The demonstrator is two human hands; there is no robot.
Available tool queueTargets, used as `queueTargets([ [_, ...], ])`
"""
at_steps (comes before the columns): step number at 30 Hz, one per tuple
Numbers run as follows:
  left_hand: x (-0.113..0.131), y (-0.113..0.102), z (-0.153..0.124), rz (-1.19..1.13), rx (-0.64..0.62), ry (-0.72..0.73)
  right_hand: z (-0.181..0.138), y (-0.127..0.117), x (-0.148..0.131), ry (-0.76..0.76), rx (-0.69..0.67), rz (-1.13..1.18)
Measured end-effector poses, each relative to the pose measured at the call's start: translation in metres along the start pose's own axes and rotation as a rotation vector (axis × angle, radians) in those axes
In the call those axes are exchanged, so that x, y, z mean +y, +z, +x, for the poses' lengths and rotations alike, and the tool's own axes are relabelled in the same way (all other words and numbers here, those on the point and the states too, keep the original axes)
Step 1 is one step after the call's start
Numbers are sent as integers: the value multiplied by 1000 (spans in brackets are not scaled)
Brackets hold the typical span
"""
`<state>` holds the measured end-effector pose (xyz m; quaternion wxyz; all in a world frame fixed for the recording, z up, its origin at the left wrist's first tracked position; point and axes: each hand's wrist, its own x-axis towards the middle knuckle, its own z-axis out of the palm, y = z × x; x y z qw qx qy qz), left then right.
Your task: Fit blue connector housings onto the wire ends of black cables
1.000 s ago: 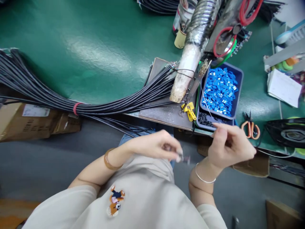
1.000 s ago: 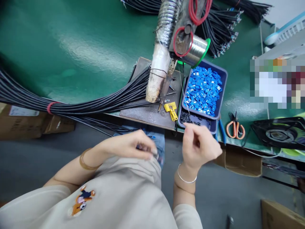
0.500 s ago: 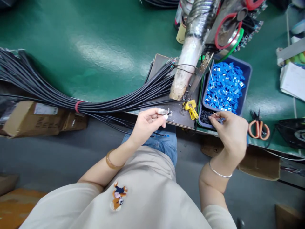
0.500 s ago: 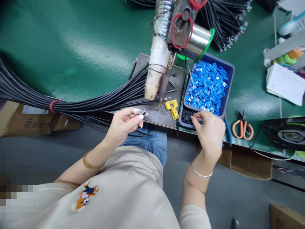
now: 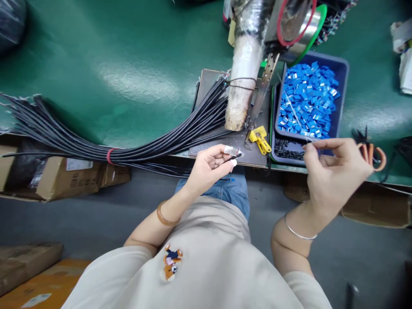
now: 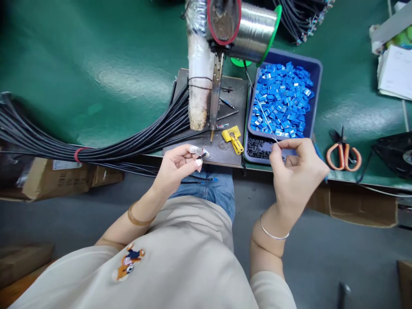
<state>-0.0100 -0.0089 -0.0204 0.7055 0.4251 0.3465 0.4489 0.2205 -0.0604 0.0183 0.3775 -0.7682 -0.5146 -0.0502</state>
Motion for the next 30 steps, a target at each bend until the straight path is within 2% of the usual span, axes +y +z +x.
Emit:
queueTargets([
  [3,0,2,2,-8,-2,-9,5,4,7,-74,-173,-113],
  [5,-1,2,2,-8,-13,0,6,8,8,-116,-196,-112],
  [7,-2,2,1,7,-19,8,2,9,3,-101,-86,-54],
  [9,-1,2,0,38,-27,-2,-6,10,-9,-27,35,99],
  [10,-1,2,-1,54,-38,-15,-12,10,-17,10,37,211],
  [11,1,2,-2,69,-58,-31,-18,11,-25,35,-8,329],
  [13,4,1,-4,91,-113,-69,-29,14,-39,41,-189,499],
  [14,5,1,-4,94,-136,-84,-33,17,-44,41,-266,542],
  [16,8,1,-6,99,-159,-101,-39,23,-51,41,-334,586],
  [20,8,1,-6,115,-152,-54,-40,31,-50,44,-321,607],
  [25,2,3,-5,85,-120,55,-39,29,-44,50,-262,583],
  [30,-1,7,-4,90,-127,10,-39,26,-44,-75,-259,531],
])
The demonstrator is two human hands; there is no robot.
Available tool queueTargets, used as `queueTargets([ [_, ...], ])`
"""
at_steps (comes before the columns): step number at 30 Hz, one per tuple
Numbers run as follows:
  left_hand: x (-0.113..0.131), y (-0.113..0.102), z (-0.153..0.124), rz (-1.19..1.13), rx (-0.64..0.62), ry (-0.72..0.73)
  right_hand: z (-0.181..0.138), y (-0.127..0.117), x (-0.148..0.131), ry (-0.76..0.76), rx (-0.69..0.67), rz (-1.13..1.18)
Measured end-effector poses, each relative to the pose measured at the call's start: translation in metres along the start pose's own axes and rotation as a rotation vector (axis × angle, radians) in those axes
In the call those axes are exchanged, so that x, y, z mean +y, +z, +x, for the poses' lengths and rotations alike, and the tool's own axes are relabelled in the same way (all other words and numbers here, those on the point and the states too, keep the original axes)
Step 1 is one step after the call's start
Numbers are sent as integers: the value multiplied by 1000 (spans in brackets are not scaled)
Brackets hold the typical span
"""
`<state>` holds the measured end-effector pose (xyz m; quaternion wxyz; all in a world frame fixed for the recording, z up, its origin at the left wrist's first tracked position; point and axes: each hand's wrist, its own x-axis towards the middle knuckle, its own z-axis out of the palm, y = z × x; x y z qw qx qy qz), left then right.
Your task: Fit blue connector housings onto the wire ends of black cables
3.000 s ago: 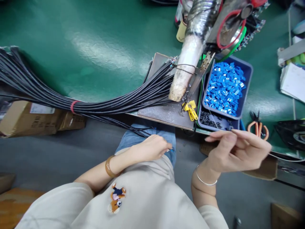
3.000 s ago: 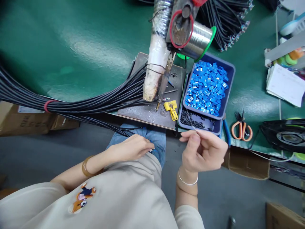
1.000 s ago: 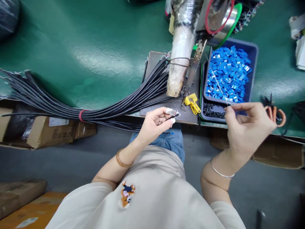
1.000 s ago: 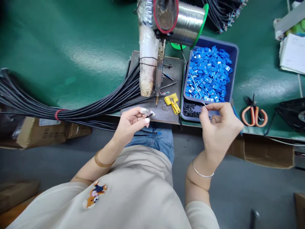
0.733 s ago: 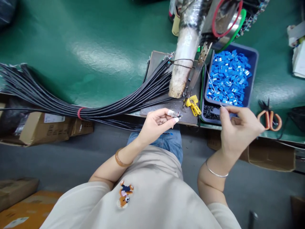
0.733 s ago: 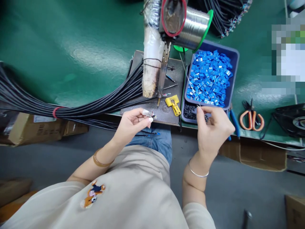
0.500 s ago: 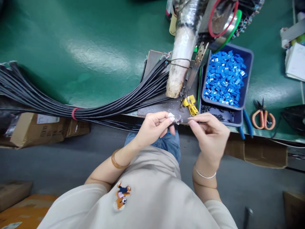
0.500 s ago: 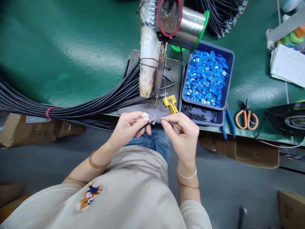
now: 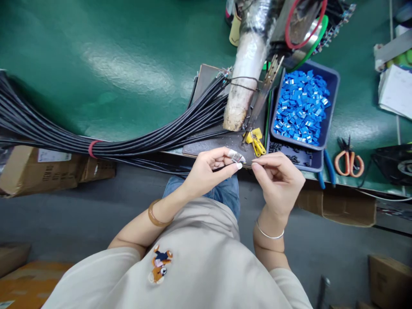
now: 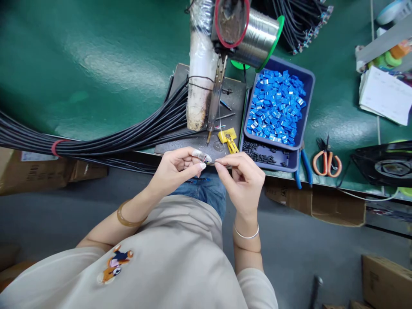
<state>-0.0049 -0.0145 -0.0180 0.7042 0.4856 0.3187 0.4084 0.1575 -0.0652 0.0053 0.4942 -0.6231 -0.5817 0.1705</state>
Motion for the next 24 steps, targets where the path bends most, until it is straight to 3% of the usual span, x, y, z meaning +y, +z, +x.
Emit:
queueTargets([
  [6,2,1,2,-39,-9,-9,0,2,-1,-121,-65,-26],
  [15,-1,2,2,-82,-4,-15,0,2,-1,-150,-130,-48],
  [19,1,5,3,-125,46,-27,0,3,-1,-132,-78,-40],
  [24,4,5,4,-147,15,-24,0,3,1,-116,-57,-28],
])
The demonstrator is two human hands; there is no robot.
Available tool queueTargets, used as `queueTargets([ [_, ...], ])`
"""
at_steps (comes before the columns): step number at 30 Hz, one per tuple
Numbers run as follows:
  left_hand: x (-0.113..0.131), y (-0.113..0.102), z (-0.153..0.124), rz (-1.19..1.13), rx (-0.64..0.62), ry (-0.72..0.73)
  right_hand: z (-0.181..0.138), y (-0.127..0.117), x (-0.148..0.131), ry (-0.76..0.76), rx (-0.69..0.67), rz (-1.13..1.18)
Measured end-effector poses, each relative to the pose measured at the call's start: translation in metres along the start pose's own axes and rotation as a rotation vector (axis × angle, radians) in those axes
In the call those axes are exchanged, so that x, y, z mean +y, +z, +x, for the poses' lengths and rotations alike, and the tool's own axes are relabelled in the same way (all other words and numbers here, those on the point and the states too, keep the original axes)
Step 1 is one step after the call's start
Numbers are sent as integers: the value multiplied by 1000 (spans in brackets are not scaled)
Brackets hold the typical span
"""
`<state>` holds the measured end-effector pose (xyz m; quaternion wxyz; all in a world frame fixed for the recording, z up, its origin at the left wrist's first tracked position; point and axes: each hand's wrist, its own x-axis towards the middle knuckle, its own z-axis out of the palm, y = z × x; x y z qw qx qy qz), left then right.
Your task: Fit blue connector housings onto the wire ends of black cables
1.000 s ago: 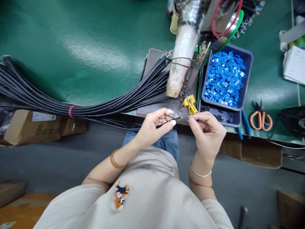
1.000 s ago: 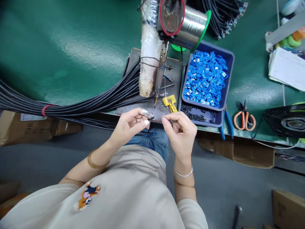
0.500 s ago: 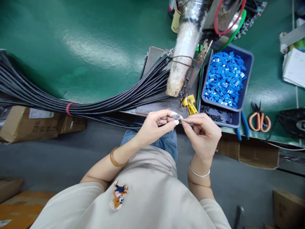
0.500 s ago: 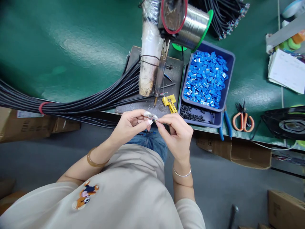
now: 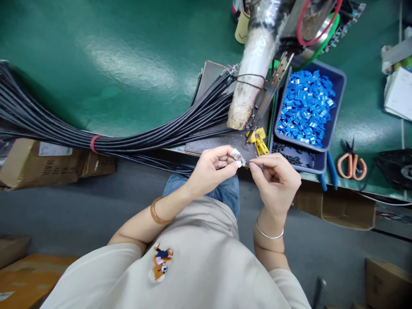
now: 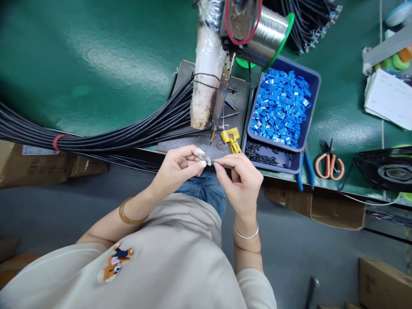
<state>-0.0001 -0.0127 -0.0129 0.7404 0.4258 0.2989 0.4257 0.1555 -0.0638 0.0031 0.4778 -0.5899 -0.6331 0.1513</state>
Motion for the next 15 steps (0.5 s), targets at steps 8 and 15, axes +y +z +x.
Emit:
queueTargets([
  [8,0,-2,0,-2,-37,11,1,3,1,30,-63,48],
  [15,-3,-1,-1,35,-49,31,2,2,0,84,-94,55],
])
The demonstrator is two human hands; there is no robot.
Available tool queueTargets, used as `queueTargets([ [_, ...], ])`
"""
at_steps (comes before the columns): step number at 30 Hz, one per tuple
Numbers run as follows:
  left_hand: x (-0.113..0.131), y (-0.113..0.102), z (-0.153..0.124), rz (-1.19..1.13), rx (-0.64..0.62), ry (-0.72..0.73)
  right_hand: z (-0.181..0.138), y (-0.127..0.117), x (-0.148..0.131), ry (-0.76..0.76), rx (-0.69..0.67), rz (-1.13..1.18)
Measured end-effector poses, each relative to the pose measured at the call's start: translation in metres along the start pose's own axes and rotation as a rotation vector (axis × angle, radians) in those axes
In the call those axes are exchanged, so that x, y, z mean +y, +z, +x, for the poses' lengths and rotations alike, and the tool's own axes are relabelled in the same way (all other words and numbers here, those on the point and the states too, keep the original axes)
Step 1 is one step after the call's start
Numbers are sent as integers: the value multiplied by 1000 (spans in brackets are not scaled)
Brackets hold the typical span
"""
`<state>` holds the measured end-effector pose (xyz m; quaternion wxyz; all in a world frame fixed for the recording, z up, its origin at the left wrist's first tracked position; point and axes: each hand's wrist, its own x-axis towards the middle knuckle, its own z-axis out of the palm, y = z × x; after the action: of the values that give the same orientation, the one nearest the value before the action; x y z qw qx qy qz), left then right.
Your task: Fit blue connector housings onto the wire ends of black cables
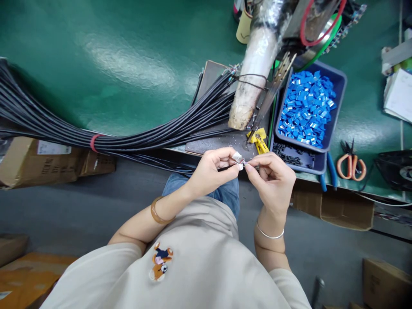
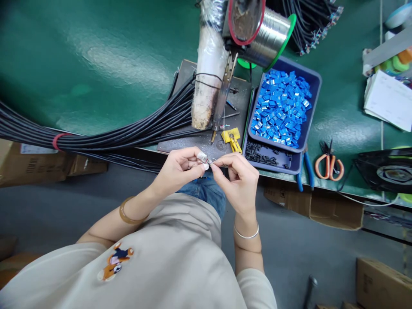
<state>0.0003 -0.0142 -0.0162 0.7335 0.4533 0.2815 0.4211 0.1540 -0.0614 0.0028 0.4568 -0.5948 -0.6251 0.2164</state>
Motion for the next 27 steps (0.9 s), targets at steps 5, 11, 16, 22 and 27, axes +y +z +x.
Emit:
queueTargets([
  [5,0,-1,0,74,-18,-7,0,-3,2,-109,-25,-86],
  [11,-2,-1,-1,206,-39,-17,2,-12,1,-387,-89,-364],
  [16,-8,0,-7,560,62,160,0,-16,0,-462,-124,-620],
  [22,-7,1,-5,302,57,123,-5,-2,5,-287,15,-316],
  [27,2,-2,1,62,20,-38,-9,8,4,-55,91,-41],
])
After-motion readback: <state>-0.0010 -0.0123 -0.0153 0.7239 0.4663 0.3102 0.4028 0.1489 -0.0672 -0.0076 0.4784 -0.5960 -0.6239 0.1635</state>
